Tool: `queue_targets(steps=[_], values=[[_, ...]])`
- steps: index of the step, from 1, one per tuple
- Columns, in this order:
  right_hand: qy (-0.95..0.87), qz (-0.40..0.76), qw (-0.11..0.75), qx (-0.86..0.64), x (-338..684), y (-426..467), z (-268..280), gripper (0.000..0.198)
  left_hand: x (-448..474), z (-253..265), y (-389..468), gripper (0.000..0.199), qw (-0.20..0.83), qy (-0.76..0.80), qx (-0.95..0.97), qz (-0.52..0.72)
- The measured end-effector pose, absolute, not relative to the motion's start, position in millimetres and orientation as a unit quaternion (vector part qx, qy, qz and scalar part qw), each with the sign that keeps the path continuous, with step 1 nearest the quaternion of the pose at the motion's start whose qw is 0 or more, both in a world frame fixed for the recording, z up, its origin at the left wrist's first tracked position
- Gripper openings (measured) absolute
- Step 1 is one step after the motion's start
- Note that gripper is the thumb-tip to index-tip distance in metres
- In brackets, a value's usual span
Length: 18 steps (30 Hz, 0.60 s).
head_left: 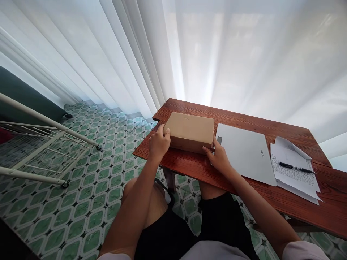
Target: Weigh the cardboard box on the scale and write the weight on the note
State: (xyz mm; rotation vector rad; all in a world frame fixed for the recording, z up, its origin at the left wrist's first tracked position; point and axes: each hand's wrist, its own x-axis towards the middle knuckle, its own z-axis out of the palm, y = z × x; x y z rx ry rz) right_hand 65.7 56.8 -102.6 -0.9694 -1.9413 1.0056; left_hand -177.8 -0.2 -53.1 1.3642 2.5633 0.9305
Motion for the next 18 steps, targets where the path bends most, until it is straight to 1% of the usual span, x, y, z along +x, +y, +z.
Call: queue_targets(steps=[8, 18], values=[[-0.782, 0.341, 0.375, -0.363, 63.8, 51.4, -92.2, 0.073, -176.8, -48.2, -9.5, 0.053, 0.0, 0.833, 0.443, 0.332], [-0.761, 0.393, 0.391, -0.336, 69.2, 50.8, -91.1, 0.071, -173.4, -45.9, -14.9, 0.052, -0.05, 0.806, 0.443, 0.39]])
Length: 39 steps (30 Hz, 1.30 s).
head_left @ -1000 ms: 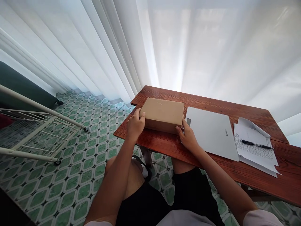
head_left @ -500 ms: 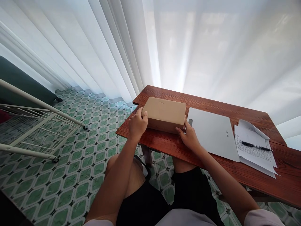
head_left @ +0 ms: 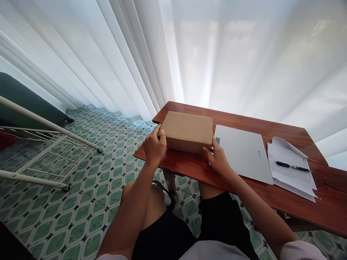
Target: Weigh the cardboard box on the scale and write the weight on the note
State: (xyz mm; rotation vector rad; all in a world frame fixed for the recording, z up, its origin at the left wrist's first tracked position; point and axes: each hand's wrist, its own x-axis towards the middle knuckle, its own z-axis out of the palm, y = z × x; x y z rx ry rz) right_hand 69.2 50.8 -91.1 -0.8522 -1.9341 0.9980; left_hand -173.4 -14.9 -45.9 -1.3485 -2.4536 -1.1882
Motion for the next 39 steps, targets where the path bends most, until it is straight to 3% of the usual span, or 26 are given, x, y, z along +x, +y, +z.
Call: queue_targets(steps=[11, 22, 39], values=[[-0.747, 0.383, 0.436, -0.323, 101.5, 50.6, -72.4, 0.071, -151.5, -32.5, -14.6, 0.05, 0.066, -0.733, -0.474, -0.483], [-0.73, 0.345, 0.468, -0.36, 170.9, 59.4, -58.4, 0.072, -99.3, -13.9, 8.6, 0.044, 0.019, -0.664, -0.551, -0.505], [-0.72, 0.267, 0.445, -0.461, 288.9, 72.7, -65.4, 0.065, -10.4, -11.4, 47.0, 0.045, -0.152, -0.606, -0.65, -0.433]])
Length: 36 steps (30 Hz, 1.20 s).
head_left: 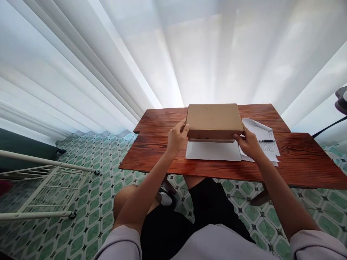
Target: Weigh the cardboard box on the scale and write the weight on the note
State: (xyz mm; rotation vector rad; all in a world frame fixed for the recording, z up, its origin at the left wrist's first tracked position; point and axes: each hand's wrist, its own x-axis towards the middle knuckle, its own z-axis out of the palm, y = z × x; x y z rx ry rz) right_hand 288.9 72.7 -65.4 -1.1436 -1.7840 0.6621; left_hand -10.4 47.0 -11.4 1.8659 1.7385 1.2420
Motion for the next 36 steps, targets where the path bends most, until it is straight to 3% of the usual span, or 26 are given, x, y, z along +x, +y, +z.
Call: queue_targets(steps=[9, 36], values=[[-0.724, 0.258, 0.424, -0.478, 310.7, 70.3, -79.2, 0.064, 1.9, -33.5, 52.3, 0.05, 0.218, 0.607, 0.644, 0.411], [-0.727, 0.258, 0.395, -0.498, 318.8, 65.9, -101.2, 0.067, 7.8, -47.3, 45.1, 0.047, 0.208, 0.623, 0.648, 0.387]])
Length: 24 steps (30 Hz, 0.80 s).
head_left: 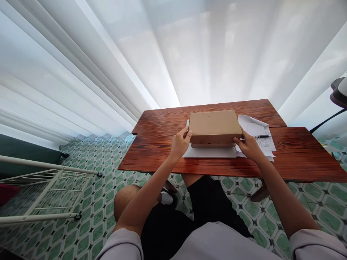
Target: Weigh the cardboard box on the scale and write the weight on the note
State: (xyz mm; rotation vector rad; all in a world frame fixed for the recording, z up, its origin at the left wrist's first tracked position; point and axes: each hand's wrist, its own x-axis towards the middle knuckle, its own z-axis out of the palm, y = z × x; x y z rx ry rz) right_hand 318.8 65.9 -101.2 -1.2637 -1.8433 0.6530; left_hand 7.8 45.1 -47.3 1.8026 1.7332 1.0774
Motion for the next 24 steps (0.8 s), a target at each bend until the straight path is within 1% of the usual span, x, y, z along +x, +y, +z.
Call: queue_targets(steps=[3, 7, 12, 16, 19, 22, 24], values=[[-0.731, 0.26, 0.395, -0.493, 319.0, 64.9, -101.7, 0.069, 8.4, -48.3, 43.7, 0.048, 0.209, 0.633, 0.642, 0.379], [-0.739, 0.251, 0.398, -0.482, 318.0, 63.7, -99.9, 0.069, 10.5, -48.5, 41.7, 0.048, 0.182, 0.65, 0.641, 0.365], [-0.731, 0.276, 0.419, -0.462, 315.9, 64.2, -102.8, 0.069, 11.7, -52.0, 39.3, 0.05, 0.171, 0.655, 0.643, 0.358], [-0.736, 0.291, 0.437, -0.428, 315.2, 58.0, -111.3, 0.061, 2.7, -59.6, 31.2, 0.049, 0.156, 0.639, 0.657, 0.368], [-0.727, 0.253, 0.469, -0.432, 316.9, 47.9, -120.6, 0.052, -11.3, -67.4, 21.7, 0.044, 0.101, 0.651, 0.661, 0.36], [-0.679, 0.167, 0.531, -0.479, 320.6, 38.4, -131.3, 0.038, -27.6, -76.4, 13.1, 0.037, 0.06, 0.669, 0.659, 0.339], [-0.655, 0.129, 0.55, -0.502, 323.2, 34.2, -136.7, 0.034, -37.3, -83.6, 9.4, 0.033, 0.031, 0.683, 0.655, 0.321]])
